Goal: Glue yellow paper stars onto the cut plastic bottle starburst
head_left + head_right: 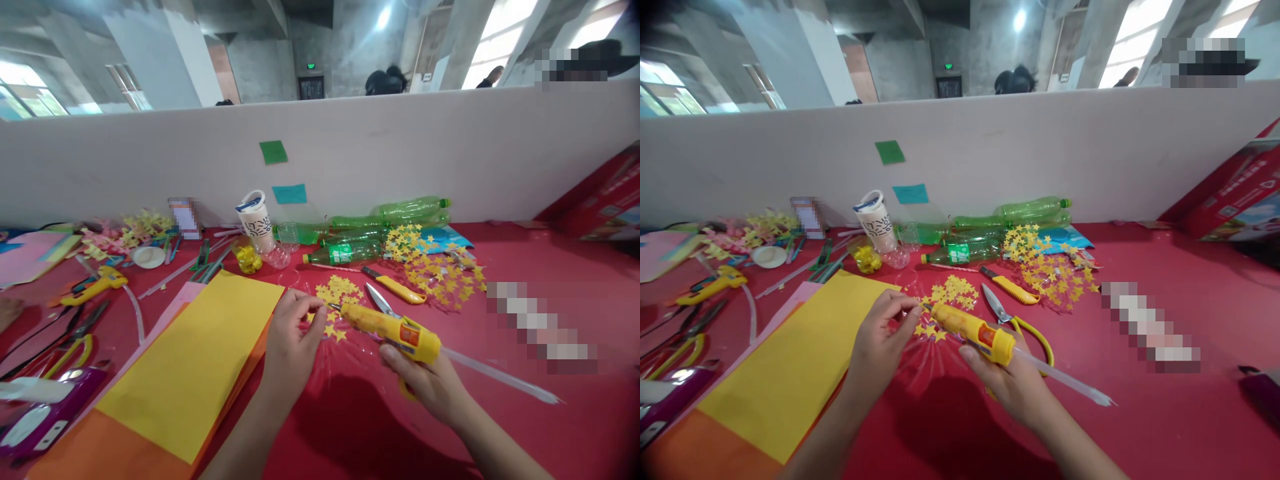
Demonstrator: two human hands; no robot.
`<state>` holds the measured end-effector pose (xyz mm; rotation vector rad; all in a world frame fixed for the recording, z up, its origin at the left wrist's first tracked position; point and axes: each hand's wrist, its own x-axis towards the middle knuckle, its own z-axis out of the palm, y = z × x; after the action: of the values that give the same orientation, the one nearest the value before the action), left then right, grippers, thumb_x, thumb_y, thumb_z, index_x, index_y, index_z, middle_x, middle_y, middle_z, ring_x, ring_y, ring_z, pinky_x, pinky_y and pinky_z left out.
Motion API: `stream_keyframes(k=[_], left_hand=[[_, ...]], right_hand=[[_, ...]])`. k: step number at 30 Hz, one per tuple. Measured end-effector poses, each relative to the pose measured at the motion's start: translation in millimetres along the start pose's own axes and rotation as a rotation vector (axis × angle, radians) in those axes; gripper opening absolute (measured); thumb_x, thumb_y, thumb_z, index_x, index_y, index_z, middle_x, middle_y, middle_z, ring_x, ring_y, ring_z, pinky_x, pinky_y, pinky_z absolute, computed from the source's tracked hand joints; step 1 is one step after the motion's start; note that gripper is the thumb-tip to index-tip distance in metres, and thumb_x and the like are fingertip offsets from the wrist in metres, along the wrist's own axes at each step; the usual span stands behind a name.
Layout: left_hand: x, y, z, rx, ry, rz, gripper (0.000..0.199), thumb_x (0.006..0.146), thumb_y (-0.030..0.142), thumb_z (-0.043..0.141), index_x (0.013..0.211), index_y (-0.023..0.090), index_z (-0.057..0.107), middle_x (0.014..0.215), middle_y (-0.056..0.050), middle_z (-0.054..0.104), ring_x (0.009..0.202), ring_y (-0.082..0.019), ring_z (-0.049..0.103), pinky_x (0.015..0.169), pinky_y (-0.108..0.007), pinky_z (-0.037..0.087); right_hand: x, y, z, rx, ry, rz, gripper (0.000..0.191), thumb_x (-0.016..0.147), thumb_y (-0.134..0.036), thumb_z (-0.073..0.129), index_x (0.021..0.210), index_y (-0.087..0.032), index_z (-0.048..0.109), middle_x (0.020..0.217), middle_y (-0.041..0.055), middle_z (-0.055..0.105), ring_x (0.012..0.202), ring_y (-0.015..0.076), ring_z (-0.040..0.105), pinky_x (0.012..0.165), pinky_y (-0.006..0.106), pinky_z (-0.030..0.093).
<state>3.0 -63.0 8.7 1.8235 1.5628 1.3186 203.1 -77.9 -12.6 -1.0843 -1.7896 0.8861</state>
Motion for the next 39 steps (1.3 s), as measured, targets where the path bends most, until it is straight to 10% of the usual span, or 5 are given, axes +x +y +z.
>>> stream_keyframes(k=[23, 32, 39], left_hand=[[0.7, -0.3, 0.6, 0.007, -0.014, 0.022, 0.011, 0.088, 0.022, 0.052, 0.082, 0.021, 0.061, 0.084, 0.0, 0.052, 0.079, -0.013, 0.051, 0.073, -0.025, 0.042], [1.5, -1.4, -3.0, 0.262, 0.07, 0.328, 0.01, 0.085, 0.017, 0.054, 0.087, 0.017, 0.065, 0.086, -0.004, 0.051, 0.084, -0.018, 0.049, 0.078, -0.033, 0.039], [1.7, 4.4, -12.1, -0.093, -0.074, -0.006, 0.012, 0.088, 0.021, 0.051, 0.078, 0.02, 0.057, 0.081, 0.001, 0.05, 0.079, -0.012, 0.05, 0.074, -0.025, 0.04]], right_hand=[[0.1, 0.7, -2.0, 0.021, 0.0, 0.036, 0.02, 0.087, -0.036, 0.054, 0.085, -0.022, 0.068, 0.063, 0.0027, 0.063, 0.056, 0.0154, 0.053, 0.046, 0.024, 0.041], [-0.1, 3.7, -8.1, -0.156, 0.037, 0.028, 0.019, 0.084, -0.041, 0.057, 0.078, -0.023, 0.061, 0.064, 0.0014, 0.058, 0.053, 0.0157, 0.05, 0.047, 0.027, 0.043], [13.5, 29.1, -57.7, -0.525, -0.1, -0.027, 0.005, 0.084, -0.022, 0.05, 0.084, -0.021, 0.055, 0.091, 0.0069, 0.058, 0.077, 0.0195, 0.059, 0.065, 0.03, 0.046]])
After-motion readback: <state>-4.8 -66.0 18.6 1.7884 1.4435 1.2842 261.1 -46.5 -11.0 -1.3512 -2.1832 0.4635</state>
